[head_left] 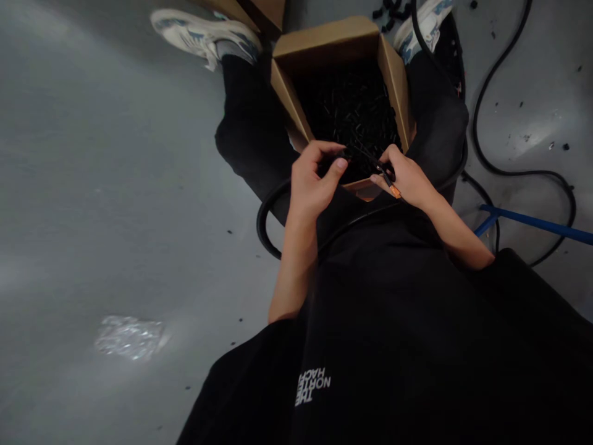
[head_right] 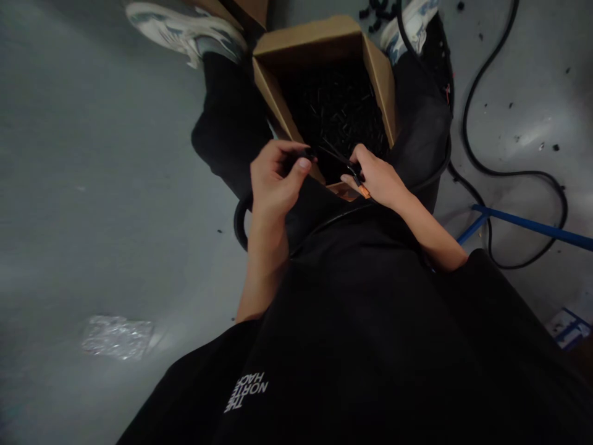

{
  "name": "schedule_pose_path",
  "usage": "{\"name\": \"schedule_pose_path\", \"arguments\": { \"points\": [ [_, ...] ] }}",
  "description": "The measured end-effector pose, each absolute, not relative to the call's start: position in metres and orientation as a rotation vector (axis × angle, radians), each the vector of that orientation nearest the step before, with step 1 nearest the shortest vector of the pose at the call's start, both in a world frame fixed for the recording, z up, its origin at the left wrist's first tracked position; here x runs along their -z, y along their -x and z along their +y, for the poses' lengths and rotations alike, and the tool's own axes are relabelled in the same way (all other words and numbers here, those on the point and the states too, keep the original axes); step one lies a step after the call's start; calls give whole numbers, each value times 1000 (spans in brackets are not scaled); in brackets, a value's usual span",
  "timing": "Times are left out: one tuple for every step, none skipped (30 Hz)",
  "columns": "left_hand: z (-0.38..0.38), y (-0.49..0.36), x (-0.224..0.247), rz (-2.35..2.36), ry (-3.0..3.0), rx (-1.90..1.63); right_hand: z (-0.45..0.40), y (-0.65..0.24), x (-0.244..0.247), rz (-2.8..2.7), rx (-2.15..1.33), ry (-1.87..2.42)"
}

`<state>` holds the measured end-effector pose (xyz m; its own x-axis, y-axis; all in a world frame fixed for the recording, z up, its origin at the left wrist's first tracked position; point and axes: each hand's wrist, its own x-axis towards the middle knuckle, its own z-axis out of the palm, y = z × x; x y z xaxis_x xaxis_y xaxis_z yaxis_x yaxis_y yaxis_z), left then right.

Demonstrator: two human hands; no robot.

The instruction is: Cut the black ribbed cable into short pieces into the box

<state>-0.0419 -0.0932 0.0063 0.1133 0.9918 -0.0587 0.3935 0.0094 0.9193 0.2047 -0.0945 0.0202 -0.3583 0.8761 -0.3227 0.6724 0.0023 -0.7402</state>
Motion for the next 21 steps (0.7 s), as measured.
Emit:
{"name": "schedule_pose_path", "arguments": {
  "points": [
    [-94, 39, -7, 1481, -1526, -915, -95, -204, -19, -2082, -1251, 1636],
    [-94, 36, -9, 1528, -1534, -937, -97, -202, -19, -2130, -1225, 1638],
    [-95, 33, -11, 1555, -1551, -937, -99, -200, -20, -2182, -1203, 1630],
    [-97, 29, -14, 1565, -1573, -924, -101, -196, -21, -2226, -1181, 1617],
    [-99, 26, -17, 1566, -1596, -908, -102, -192, -23, -2259, -1157, 1605],
    [-101, 23, -20, 1561, -1619, -891, -104, -188, -24, -2283, -1134, 1595],
    [-102, 20, -22, 1555, -1636, -881, -105, -184, -26, -2296, -1114, 1589],
    [-103, 19, -24, 1553, -1646, -881, -106, -181, -27, -2299, -1100, 1590],
    [-103, 20, -25, 1554, -1649, -889, -106, -178, -28, -2294, -1097, 1593],
    [-102, 22, -26, 1551, -1645, -898, -106, -177, -28, -2279, -1104, 1598],
    [-100, 26, -27, 1538, -1639, -899, -105, -177, -28, -2255, -1122, 1599],
    [-98, 32, -27, 1514, -1635, -885, -105, -178, -29, -2224, -1142, 1595],
    [-96, 38, -28, 1477, -1644, -846, -105, -179, -29, -2189, -1166, 1587],
    [-93, 44, -29, 1434, -1666, -787, -105, -181, -29, -2153, -1190, 1577],
    [-91, 49, -29, 1396, -1695, -721, -105, -182, -28, -2120, -1212, 1566],
    [-89, 53, -30, 1371, -1725, -663, -105, -183, -27, -2091, -1233, 1556],
    [-88, 55, -31, 1362, -1750, -623, -105, -184, -26, -2069, -1254, 1543],
    [-88, 55, -32, 1363, -1765, -601, -106, -185, -25, -2052, -1267, 1529],
    [-88, 53, -32, 1368, -1766, -596, -106, -184, -23, -2040, -1271, 1514],
    [-89, 50, -32, 1373, -1757, -596, -106, -184, -22, -2030, -1265, 1501],
    [-91, 46, -31, 1375, -1743, -596, -106, -183, -20, -2024, -1257, 1491]
  ]
}}
